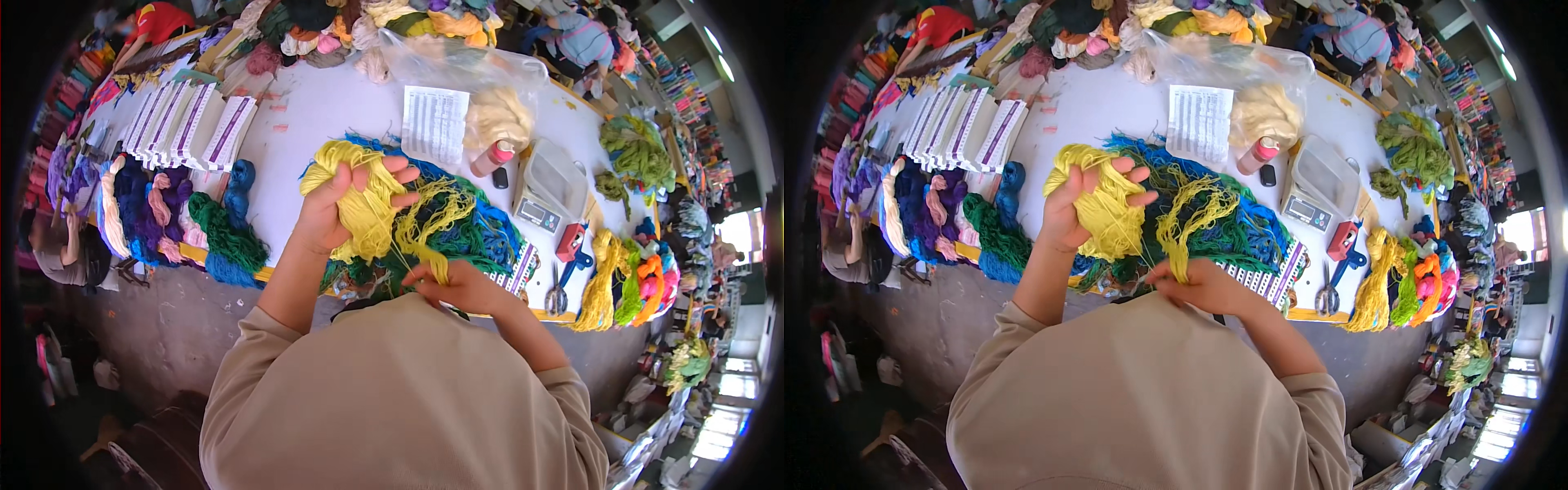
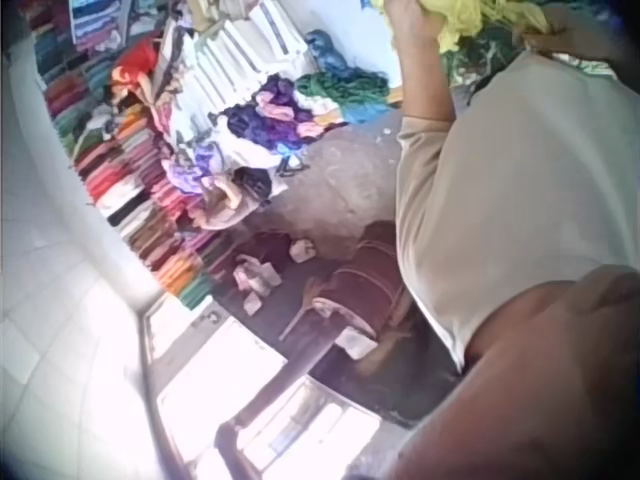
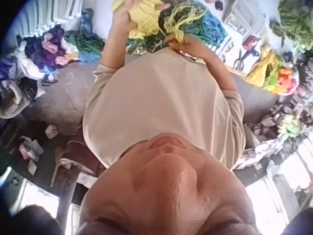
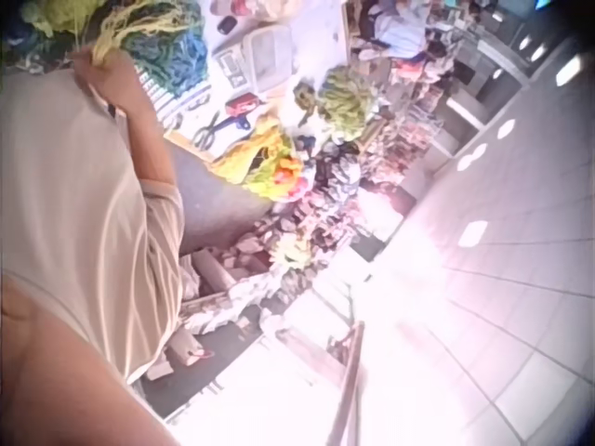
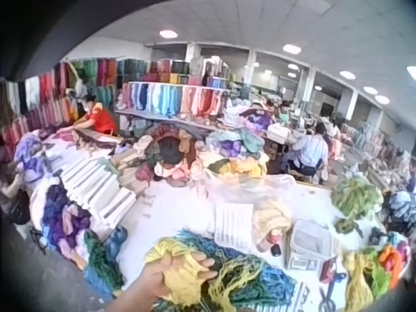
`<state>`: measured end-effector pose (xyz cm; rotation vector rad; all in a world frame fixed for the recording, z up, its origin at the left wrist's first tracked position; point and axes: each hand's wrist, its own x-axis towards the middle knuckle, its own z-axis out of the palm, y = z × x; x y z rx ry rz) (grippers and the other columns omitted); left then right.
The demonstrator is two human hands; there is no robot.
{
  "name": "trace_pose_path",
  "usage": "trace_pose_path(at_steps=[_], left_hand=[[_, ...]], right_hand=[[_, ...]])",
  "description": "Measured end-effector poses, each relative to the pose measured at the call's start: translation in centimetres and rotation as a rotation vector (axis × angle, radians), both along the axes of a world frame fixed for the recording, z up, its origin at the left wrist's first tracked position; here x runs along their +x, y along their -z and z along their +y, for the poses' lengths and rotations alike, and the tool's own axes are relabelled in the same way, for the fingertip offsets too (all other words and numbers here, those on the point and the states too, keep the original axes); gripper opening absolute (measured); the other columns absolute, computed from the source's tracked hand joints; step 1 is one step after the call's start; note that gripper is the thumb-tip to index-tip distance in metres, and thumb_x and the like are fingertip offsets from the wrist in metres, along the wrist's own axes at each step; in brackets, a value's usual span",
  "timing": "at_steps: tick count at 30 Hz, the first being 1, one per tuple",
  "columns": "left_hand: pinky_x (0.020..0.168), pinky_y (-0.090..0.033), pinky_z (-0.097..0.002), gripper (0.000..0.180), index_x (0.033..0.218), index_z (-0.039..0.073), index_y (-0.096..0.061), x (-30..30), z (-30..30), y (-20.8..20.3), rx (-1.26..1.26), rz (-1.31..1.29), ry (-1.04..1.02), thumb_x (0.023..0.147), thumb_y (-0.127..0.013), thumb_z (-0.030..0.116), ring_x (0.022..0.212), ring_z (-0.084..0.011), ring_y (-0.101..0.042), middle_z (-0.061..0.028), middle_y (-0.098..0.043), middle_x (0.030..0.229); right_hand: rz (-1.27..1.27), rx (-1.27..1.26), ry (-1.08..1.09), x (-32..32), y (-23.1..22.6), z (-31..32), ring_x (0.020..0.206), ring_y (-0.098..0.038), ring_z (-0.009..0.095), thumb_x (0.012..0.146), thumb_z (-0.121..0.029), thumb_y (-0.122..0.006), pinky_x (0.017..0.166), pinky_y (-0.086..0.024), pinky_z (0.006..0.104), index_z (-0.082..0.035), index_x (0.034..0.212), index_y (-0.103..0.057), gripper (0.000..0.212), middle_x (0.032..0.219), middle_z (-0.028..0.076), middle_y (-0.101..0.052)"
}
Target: Organizing and attaching colored yarn strands to sample cards at a workstation.
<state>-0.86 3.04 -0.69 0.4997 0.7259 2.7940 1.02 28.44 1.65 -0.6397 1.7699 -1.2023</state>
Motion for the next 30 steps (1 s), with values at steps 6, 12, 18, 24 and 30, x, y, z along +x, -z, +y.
trace_pose_path(at_steps=[6, 12, 18, 24, 30], left_hand=[[0.106, -0.031, -0.0684, 0.065, 0.143, 0.018, -0.044, 0.9, 2.1, -1.7, 0.216, 0.11, 0.15, 0.091, -0.057, 0.054, 0.145, -0.0456, -0.015, -0.0097, -0.013, 0.161], [0.108, -0.031, -0.0642, 0.079, 0.149, 0.015, -0.036, 1.2, 4.1, -0.6, 0.153, 0.043, 0.2, 0.087, -0.062, 0.056, 0.145, -0.0448, -0.016, -0.0071, -0.011, 0.162], [0.111, -0.031, -0.0616, 0.043, 0.11, 0.016, -0.065, 1.1, 5.1, 0.3, 0.355, 0.192, 0.175, 0.097, -0.047, 0.053, 0.137, -0.0377, -0.037, -0.0069, -0.036, 0.154], [0.112, -0.03, -0.05, 0.083, 0.143, 0.0, -0.042, 1.4, 3.7, -1.9, -0.062, 0.092, -0.026, 0.091, -0.045, 0.065, 0.139, -0.0301, -0.034, -0.0111, -0.028, 0.155], [0.112, -0.031, -0.042, 0.093, 0.147, -0.002, -0.033, 1.8, 5.8, -1.9, -0.313, 0.12, -0.076, 0.089, -0.045, 0.07, 0.134, -0.0269, -0.04, -0.0118, -0.037, 0.15]], right_hand=[[0.604, 0.73, 0.335, -6.9, 6.9, 9.3, 0.07, -0.065, 0.034, 0.09, -0.033, -0.061, 0.063, -0.049, 0.0424, -0.003, 0.102, -0.065, 0.033, 0.077, 0.019, -0.065], [-0.19, -0.097, 0.591, -6.8, -6.4, 0.8, 0.047, -0.041, 0.008, 0.094, -0.026, -0.061, 0.042, -0.03, 0.0223, -0.005, 0.092, -0.06, 0.021, 0.065, 0.001, -0.053], [-0.839, -0.267, 0.281, -2.1, -6.2, -2.9, 0.042, -0.034, 0.005, 0.097, -0.026, -0.059, 0.037, -0.025, 0.0216, -0.007, 0.096, -0.057, 0.019, 0.064, 0.002, -0.049], [0.344, -0.101, 0.667, -2.8, -0.2, 0.4, 0.085, -0.058, 0.008, 0.088, -0.012, -0.071, 0.073, -0.048, 0.0238, -0.001, 0.106, -0.059, 0.024, 0.097, 0.004, -0.062], [0.46, -0.399, 0.527, -2.0, -2.0, -2.8, 0.074, -0.05, 0.008, 0.085, -0.004, -0.072, 0.066, -0.043, 0.0221, -0.006, 0.103, -0.064, 0.02, 0.097, 0.001, -0.053]])
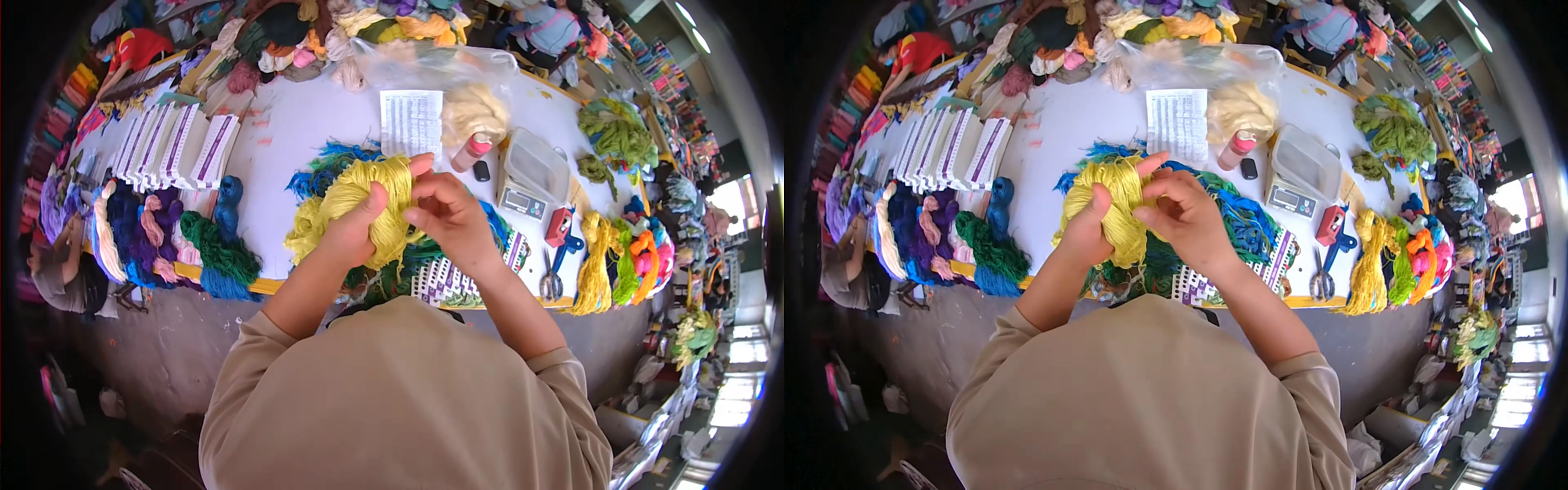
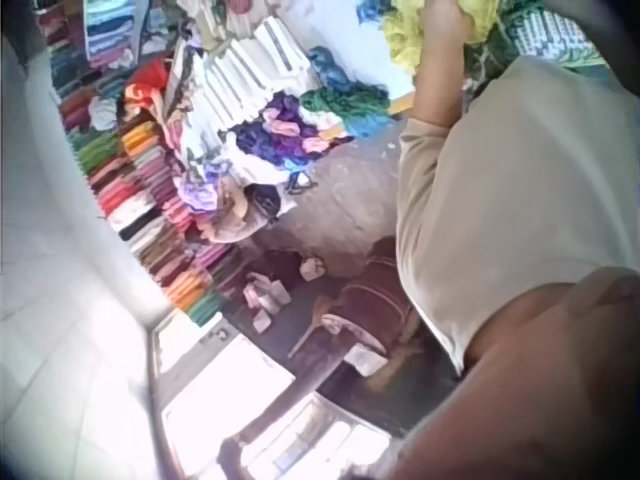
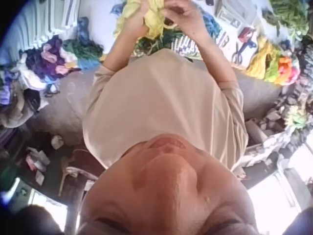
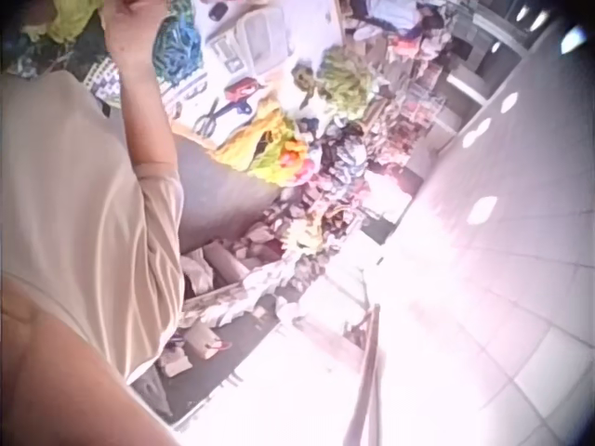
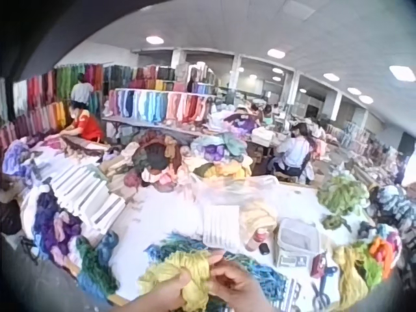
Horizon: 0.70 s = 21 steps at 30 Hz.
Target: Organizing and attaching colored yarn strands to sample cards at a workstation.
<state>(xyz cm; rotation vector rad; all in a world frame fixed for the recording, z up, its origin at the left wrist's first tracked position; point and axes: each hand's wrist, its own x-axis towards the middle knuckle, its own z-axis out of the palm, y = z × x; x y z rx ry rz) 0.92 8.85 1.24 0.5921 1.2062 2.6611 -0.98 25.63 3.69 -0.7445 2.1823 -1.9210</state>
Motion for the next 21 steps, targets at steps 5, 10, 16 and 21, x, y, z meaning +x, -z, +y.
trace_pose_path(at_steps=[5, 10, 16, 21], left_hand=[[0.109, -0.034, -0.0378, 0.078, 0.146, -0.003, -0.034, 0.4, 0.1, -0.7, -0.029, -0.09, 0.023, 0.097, -0.042, 0.058, 0.131, -0.0222, -0.044, -0.013, -0.046, 0.141], [0.108, -0.035, -0.036, 0.069, 0.145, -0.002, -0.037, 0.5, 0.8, -0.3, 0.013, -0.088, 0.019, 0.099, -0.045, 0.05, 0.127, -0.0194, -0.047, -0.0101, -0.048, 0.14], [0.111, -0.032, -0.0358, 0.07, 0.144, -0.002, -0.037, 0.7, 1.3, 0.1, -0.08, -0.063, 0.027, 0.098, -0.047, 0.051, 0.131, -0.0207, -0.044, -0.0103, -0.046, 0.143], [0.102, -0.041, -0.032, 0.052, 0.138, 0.0, -0.047, 0.8, 1.2, 0.3, -0.023, -0.191, -0.087, 0.098, -0.057, 0.031, 0.117, -0.0157, -0.054, -0.0076, -0.057, 0.128]], right_hand=[[-0.036, -0.111, 0.063, 0.3, 0.7, 1.0, 0.071, -0.048, 0.006, 0.09, -0.008, -0.068, 0.063, -0.041, 0.0204, -0.005, 0.098, -0.061, 0.011, 0.093, -0.001, -0.052], [-0.32, -0.135, -0.009, 0.8, -0.6, 1.4, 0.07, -0.047, 0.003, 0.095, -0.01, -0.063, 0.063, -0.04, 0.0194, -0.005, 0.102, -0.057, 0.01, 0.083, -0.006, -0.054], [-0.102, 0.027, 0.044, 0.8, 0.3, 1.1, 0.072, -0.048, 0.002, 0.095, -0.007, -0.061, 0.063, -0.039, 0.0189, -0.006, 0.102, -0.054, 0.011, 0.085, -0.005, -0.054], [-0.221, -0.161, 0.016, 0.8, -0.3, 1.5, 0.069, -0.047, 0.004, 0.097, -0.008, -0.056, 0.061, -0.038, 0.0195, -0.006, 0.101, -0.052, 0.006, 0.082, -0.003, -0.053]])
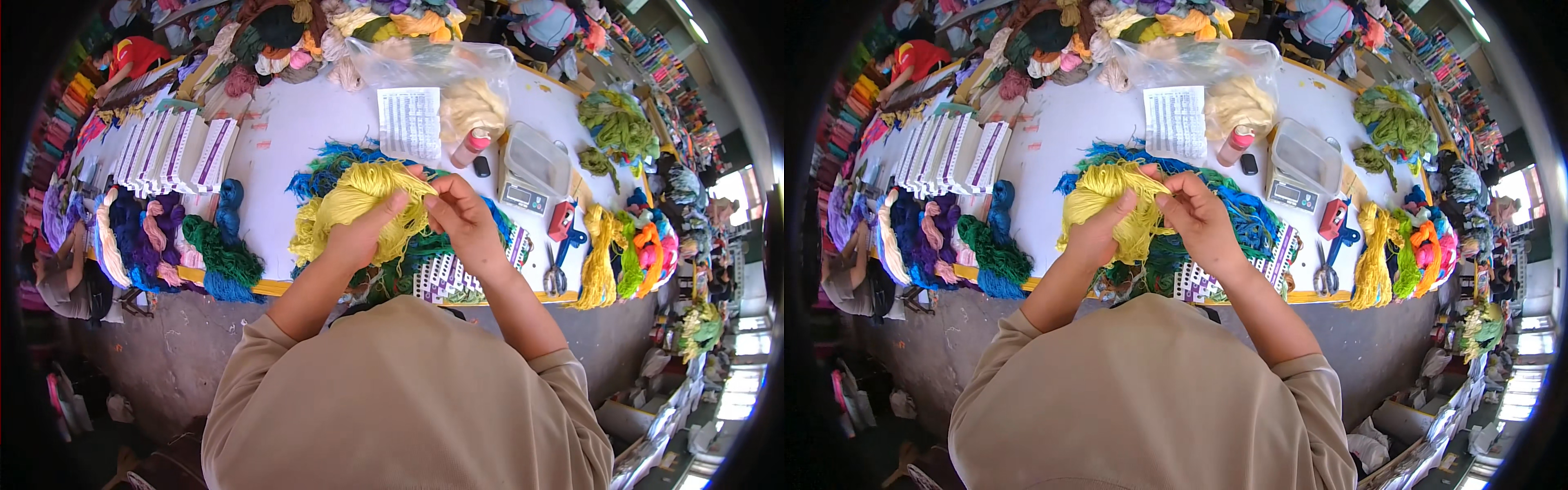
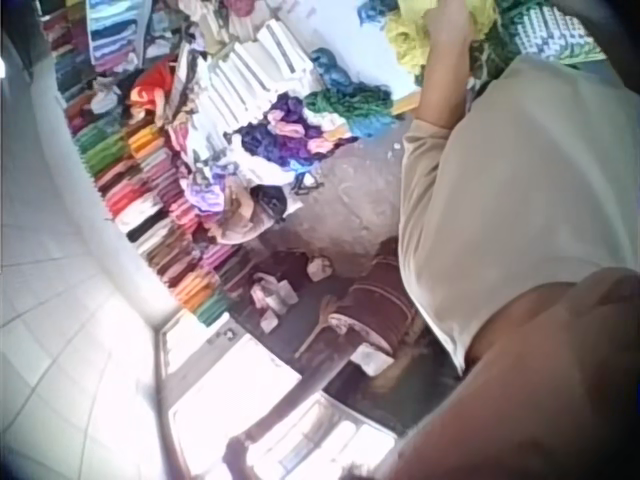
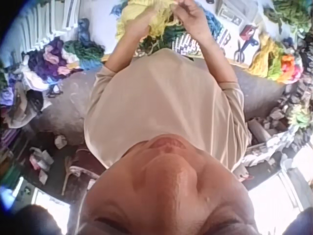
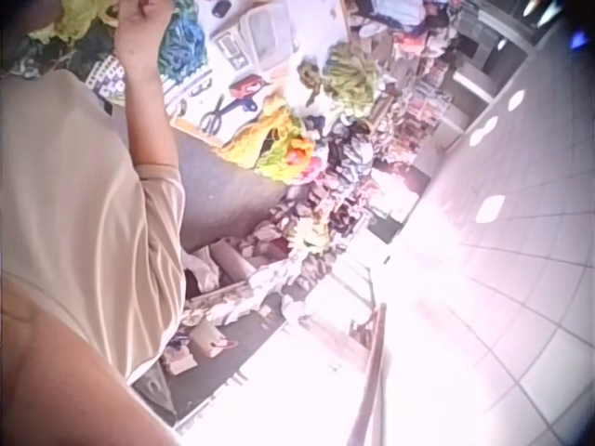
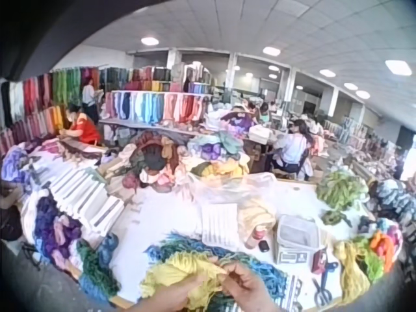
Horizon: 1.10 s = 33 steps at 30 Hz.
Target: Organizing and attaching colored yarn strands to sample cards at a workstation.
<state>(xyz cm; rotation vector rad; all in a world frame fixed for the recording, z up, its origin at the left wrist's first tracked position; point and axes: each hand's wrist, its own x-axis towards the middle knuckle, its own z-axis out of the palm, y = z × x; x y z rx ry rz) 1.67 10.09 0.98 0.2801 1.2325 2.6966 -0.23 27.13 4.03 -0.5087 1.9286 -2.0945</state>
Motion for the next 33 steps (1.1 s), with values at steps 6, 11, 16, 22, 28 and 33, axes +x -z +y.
trace_pose_path(at_steps=[6, 11, 16, 22, 28, 33], left_hand=[[0.096, -0.044, -0.0291, 0.047, 0.135, 0.001, -0.05, 0.0, 0.0, -0.1, -0.051, -0.014, -0.057, 0.093, -0.066, 0.016, 0.108, -0.0119, -0.056, -0.005, -0.062, 0.118], [0.095, -0.045, -0.0282, 0.044, 0.133, 0.001, -0.053, -0.1, 0.3, 0.2, -0.122, -0.012, -0.101, 0.093, -0.065, 0.014, 0.108, -0.0117, -0.056, -0.0044, -0.061, 0.119], [0.095, -0.046, -0.0277, 0.043, 0.132, 0.002, -0.055, -0.2, 0.4, 0.1, -0.177, -0.018, -0.107, 0.091, -0.066, 0.01, 0.109, -0.0113, -0.056, -0.0038, -0.062, 0.119], [0.096, -0.045, -0.0291, 0.043, 0.132, 0.0, -0.054, -0.5, -0.6, 2.4, -0.114, -0.079, -0.074, 0.092, -0.061, 0.012, 0.108, -0.0128, -0.057, -0.0038, -0.063, 0.116], [0.071, -0.046, -0.0375, 0.046, 0.122, 0.002, -0.059, -0.9, -6.1, 1.5, 0.002, -0.092, 0.556, 0.086, -0.065, 0.029, 0.077, -0.0196, -0.058, -0.0084, -0.061, 0.088], [0.085, -0.044, -0.0426, 0.024, 0.091, 0.015, -0.054, 0.8, -15.1, -2.2, 0.2, 0.224, -0.462, 0.099, -0.046, 0.037, 0.08, -0.0205, -0.051, -0.0013, -0.051, 0.08]], right_hand=[[-0.129, -0.01, -0.001, -0.2, 0.0, 0.2, 0.065, -0.044, 0.005, 0.099, -0.011, -0.054, 0.06, -0.036, 0.0202, -0.007, 0.101, -0.052, 0.005, 0.076, -0.003, -0.05], [-0.143, 0.025, -0.033, -0.7, 0.2, 0.5, 0.064, -0.043, 0.004, 0.098, -0.011, -0.056, 0.058, -0.035, 0.0203, -0.006, 0.099, -0.055, 0.005, 0.076, -0.004, -0.049], [-0.133, 0.023, -0.043, -0.9, 0.5, 0.8, 0.061, -0.04, 0.001, 0.098, -0.012, -0.057, 0.051, -0.032, 0.0203, -0.007, 0.099, -0.053, 0.006, 0.079, -0.005, -0.05], [-0.433, -0.179, -0.123, -1.2, -0.2, 1.3, 0.056, -0.037, 0.003, 0.098, -0.014, -0.056, 0.049, -0.027, 0.0193, -0.009, 0.096, -0.057, 0.006, 0.072, -0.006, -0.047], [-0.324, -0.181, -0.066, -3.7, -1.7, 6.2, 0.049, -0.031, 0.003, 0.097, -0.02, -0.059, 0.044, -0.023, 0.0207, -0.01, 0.087, -0.058, 0.014, 0.064, -0.008, -0.04], [-0.381, -0.279, 0.285, -5.7, -2.2, 18.1, 0.046, -0.025, 0.003, 0.098, -0.019, -0.055, 0.04, -0.019, 0.0194, -0.011, 0.091, -0.055, 0.011, 0.063, -0.007, -0.035]])
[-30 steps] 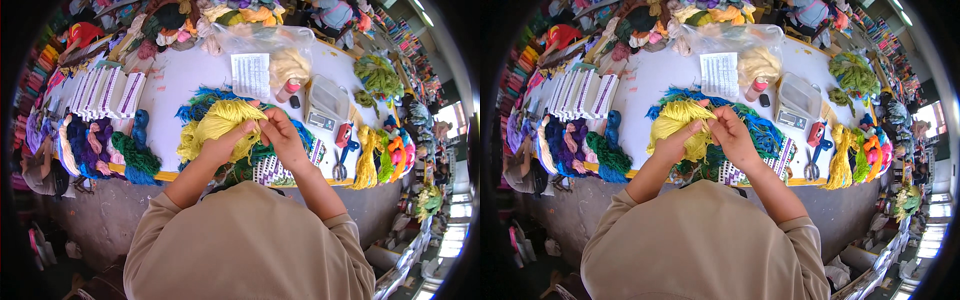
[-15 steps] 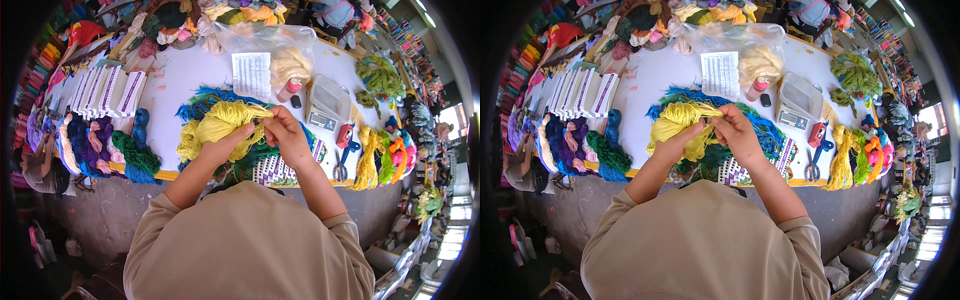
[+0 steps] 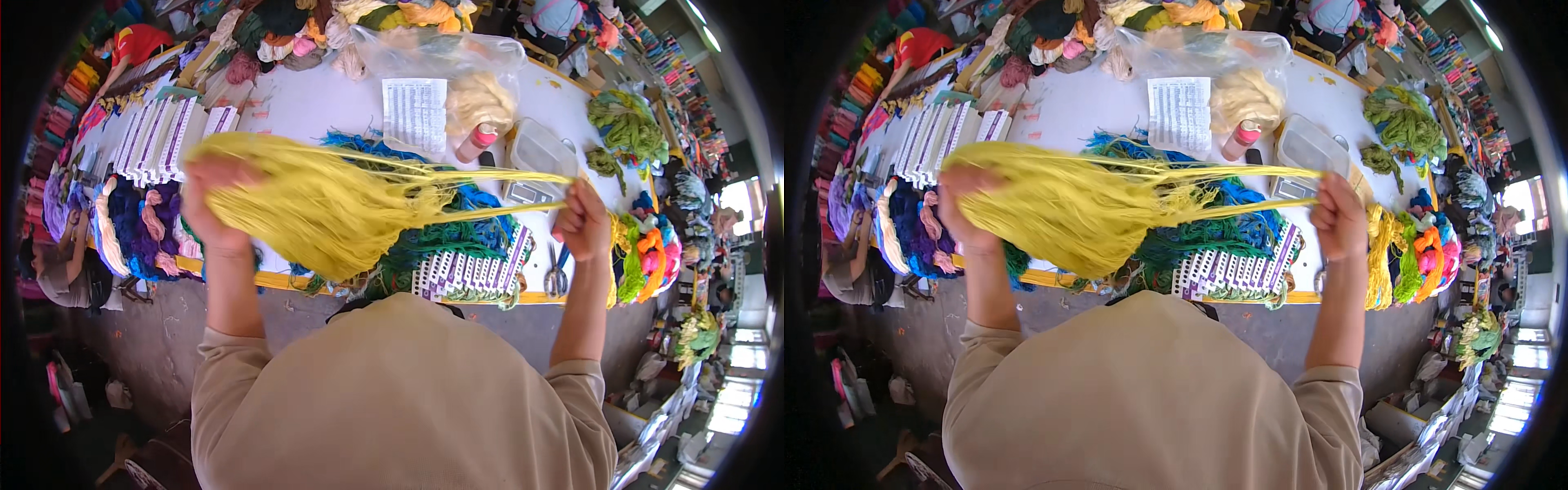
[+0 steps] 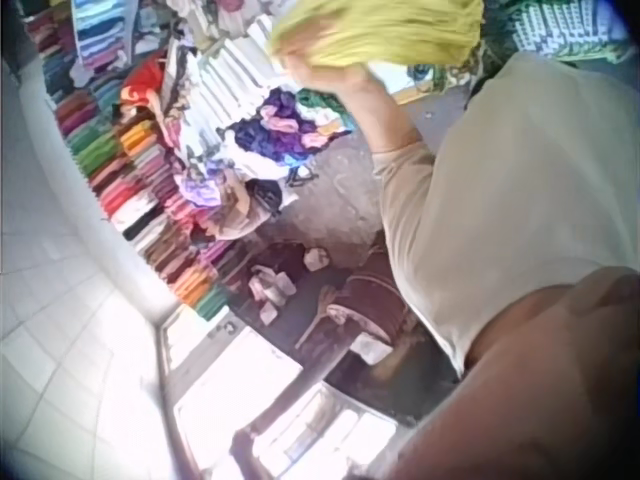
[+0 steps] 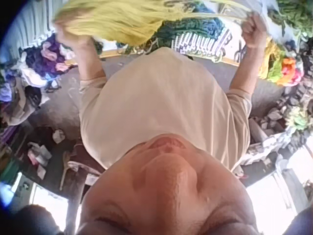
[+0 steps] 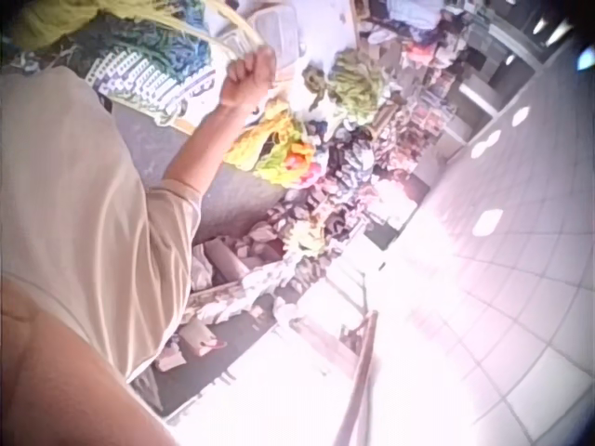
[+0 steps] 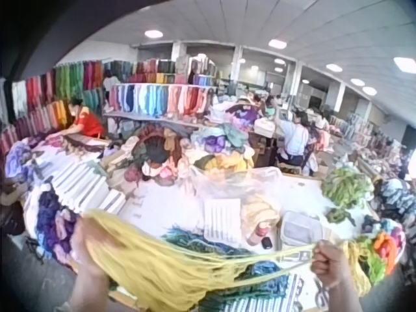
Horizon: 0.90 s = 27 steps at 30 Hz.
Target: Organizing and attaching colored yarn strands to sample cards at a workstation.
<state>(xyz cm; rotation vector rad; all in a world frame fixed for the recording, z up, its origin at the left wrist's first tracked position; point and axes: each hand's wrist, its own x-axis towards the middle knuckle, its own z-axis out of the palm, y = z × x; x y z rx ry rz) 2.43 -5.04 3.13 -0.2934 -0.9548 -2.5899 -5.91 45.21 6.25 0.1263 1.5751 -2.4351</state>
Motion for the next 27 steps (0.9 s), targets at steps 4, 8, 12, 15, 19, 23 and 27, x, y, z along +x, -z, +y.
trace_pose_path(at_steps=[4, 8, 12, 15, 19, 23, 27], left_hand=[[0.081, -0.045, -0.0355, 0.016, 0.093, 0.008, -0.054, -0.2, -8.4, -2.5, 0.507, 0.081, 0.219, 0.101, -0.044, 0.017, 0.079, -0.0154, -0.049, 0.0003, -0.05, 0.081], [0.073, -0.044, -0.0309, 0.016, 0.093, 0.005, -0.054, 0.0, -17.3, 0.5, 0.39, -0.174, 0.037, 0.101, -0.044, 0.015, 0.072, -0.0148, -0.045, 0.0002, -0.046, 0.077], [0.061, -0.036, -0.0251, 0.022, 0.091, 0.004, -0.054, -3.0, -20.8, 3.2, 0.169, -0.364, 0.021, 0.103, -0.042, 0.018, 0.061, -0.011, -0.037, 0.0022, -0.038, 0.067], [0.052, -0.028, -0.0229, 0.023, 0.088, 0.006, -0.055, -3.2, -21.3, 4.4, 0.006, -0.423, -0.082, 0.102, -0.047, 0.022, 0.055, -0.0077, -0.033, 0.0054, -0.035, 0.063], [0.049, -0.027, -0.0218, 0.02, 0.09, 0.009, -0.057, -6.7, -14.6, 6.0, -0.262, -0.725, -0.165, 0.1, -0.052, 0.026, 0.053, -0.0054, -0.03, 0.0076, -0.033, 0.062], [0.046, -0.026, -0.0231, 0.022, 0.091, 0.011, -0.059, -6.3, -13.3, 5.0, -0.228, -0.746, 0.024, 0.097, -0.059, 0.032, 0.051, -0.0051, -0.03, 0.0099, -0.036, 0.061], [0.047, -0.029, -0.0238, 0.02, 0.087, 0.015, -0.061, -7.5, -15.9, 7.3, -0.577, -0.932, -0.258, 0.095, -0.063, 0.033, 0.05, -0.0061, -0.033, 0.008, -0.042, 0.063]], right_hand=[[-0.15, 0.344, 0.474, -0.9, 3.1, 11.5, 0.042, -0.023, 0.003, 0.095, -0.018, -0.058, 0.038, -0.017, 0.0199, -0.019, 0.077, -0.052, 0.019, 0.058, -0.009, -0.033], [-0.184, 0.394, 0.609, -1.3, 5.1, 24.0, 0.039, -0.024, 0.004, 0.091, -0.019, -0.062, 0.035, -0.016, 0.0209, -0.018, 0.075, -0.053, 0.019, 0.055, -0.009, -0.034], [-0.02, 1.396, 0.786, -1.4, 6.7, 36.9, 0.057, -0.053, 0.014, 0.089, -0.03, -0.064, 0.054, -0.041, 0.0329, -0.003, 0.085, -0.069, 0.027, 0.067, 0.001, -0.061], [-0.055, 1.32, 0.879, -2.2, 6.7, 38.8, 0.071, -0.059, 0.019, 0.086, -0.038, -0.064, 0.068, -0.045, 0.0366, -0.001, 0.092, -0.072, 0.038, 0.079, 0.006, -0.068], [0.078, 1.595, 0.718, -3.9, 8.7, 37.4, 0.076, -0.064, 0.025, 0.089, -0.042, -0.061, 0.071, -0.047, 0.038, -0.003, 0.095, -0.072, 0.041, 0.082, 0.012, -0.07], [-0.01, 1.803, 0.566, -3.6, 8.2, 30.8, 0.084, -0.066, 0.037, 0.09, -0.046, -0.058, 0.074, -0.05, 0.0445, -0.006, 0.099, -0.07, 0.042, 0.086, 0.02, -0.068], [-0.23, 2.233, 0.392, -1.4, 7.0, 32.9, 0.095, -0.065, 0.04, 0.092, -0.045, -0.053, 0.079, -0.051, 0.0517, -0.012, 0.106, -0.068, 0.039, 0.099, 0.019, -0.069]])
